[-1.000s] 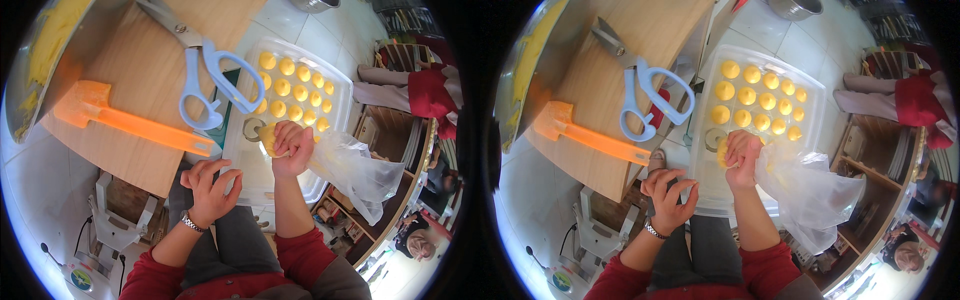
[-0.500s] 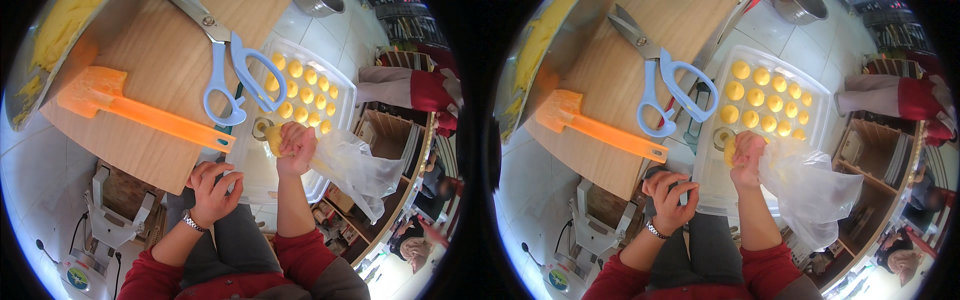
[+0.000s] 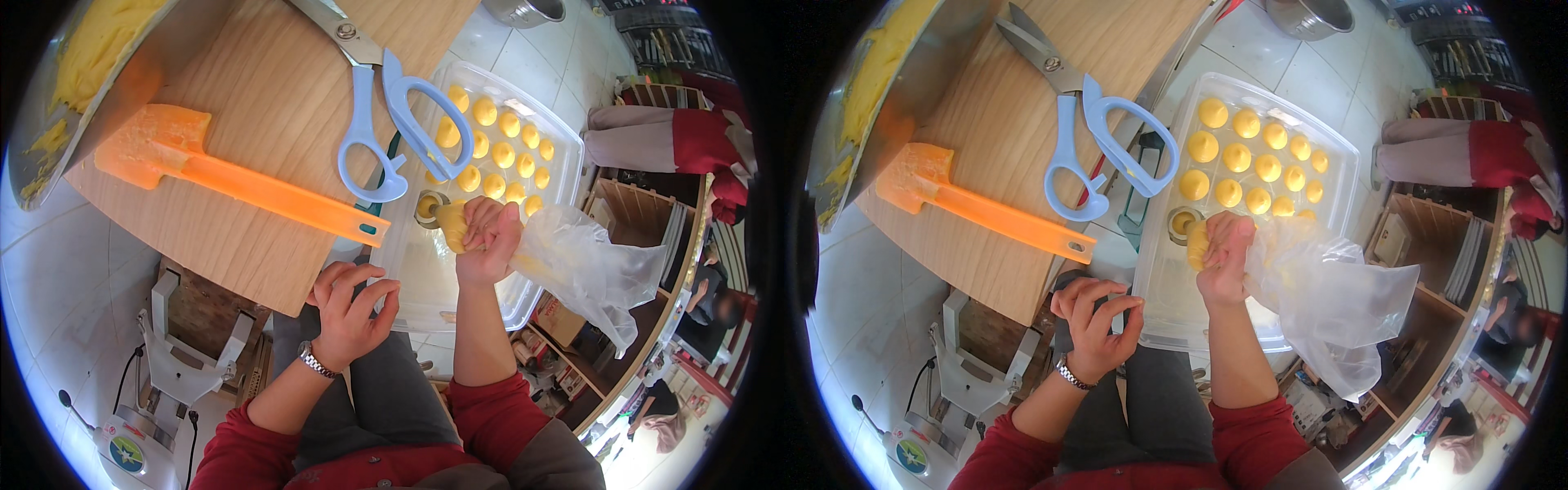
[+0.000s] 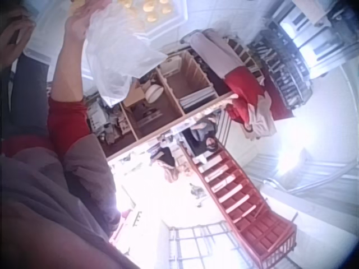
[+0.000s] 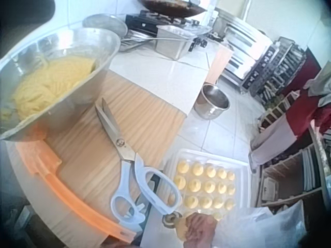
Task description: The person scoops yellow dough from a metal bowl into a plastic piping bag using a spatula and then pipes small round portions onto a plastic tray.
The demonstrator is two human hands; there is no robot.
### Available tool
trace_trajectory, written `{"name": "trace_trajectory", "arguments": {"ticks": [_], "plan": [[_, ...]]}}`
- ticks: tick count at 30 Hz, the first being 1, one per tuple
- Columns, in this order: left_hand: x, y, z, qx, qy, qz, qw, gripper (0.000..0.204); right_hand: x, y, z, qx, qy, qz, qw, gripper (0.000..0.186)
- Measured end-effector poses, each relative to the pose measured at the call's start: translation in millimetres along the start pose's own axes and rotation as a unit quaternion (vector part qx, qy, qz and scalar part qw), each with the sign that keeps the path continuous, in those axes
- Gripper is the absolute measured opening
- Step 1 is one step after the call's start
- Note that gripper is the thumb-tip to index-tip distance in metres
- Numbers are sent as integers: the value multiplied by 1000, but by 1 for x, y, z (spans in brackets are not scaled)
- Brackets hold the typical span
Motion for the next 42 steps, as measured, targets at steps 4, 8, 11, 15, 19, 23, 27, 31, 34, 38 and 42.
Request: {"name": "trace_trajectory", "arguments": {"ticks": [4,8,11,15,19,23,27,31,34,38,42], "plan": [[0,1,0,-2,0,-1,1000,24,0,0,0,-3,-1,-2,1000,44],[-1,0,1,-2,0,-2,1000,24,-1,0,-1,-6,-6,0,1000,44],[-1,1,1,-3,-2,-3,1000,24,-3,0,-3,-3,2,0,1000,43],[-5,9,4,41,34,-32,998,30,-4,3,-11,-79,77,-1,994,42],[-8,30,22,121,39,-88,988,45,1,10,-39,-302,285,110,903,41],[-11,58,35,117,95,-71,986,53,7,13,-71,-406,377,185,812,39],[-25,69,40,114,65,-18,991,62,17,10,-102,-419,396,157,802,39],[-32,75,54,207,219,-26,953,57,32,6,-126,-419,418,123,796,39],[-31,80,61,211,254,-19,944,51,37,0,-146,-424,422,105,794,39],[-37,82,58,173,237,-2,956,45,45,-10,-172,-434,421,83,793,39],[-70,70,60,172,153,51,972,48,53,-23,-204,-429,439,61,787,39]]}}
Point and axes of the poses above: each hand's wrist, its own y-axis towards the middle knuckle, its own z-axis out of the palm, x = y × z, the point moved 3 cm from there along y, towards the middle knuckle, and after that the axes turned 2 degrees about x, right-handed, at the moved point
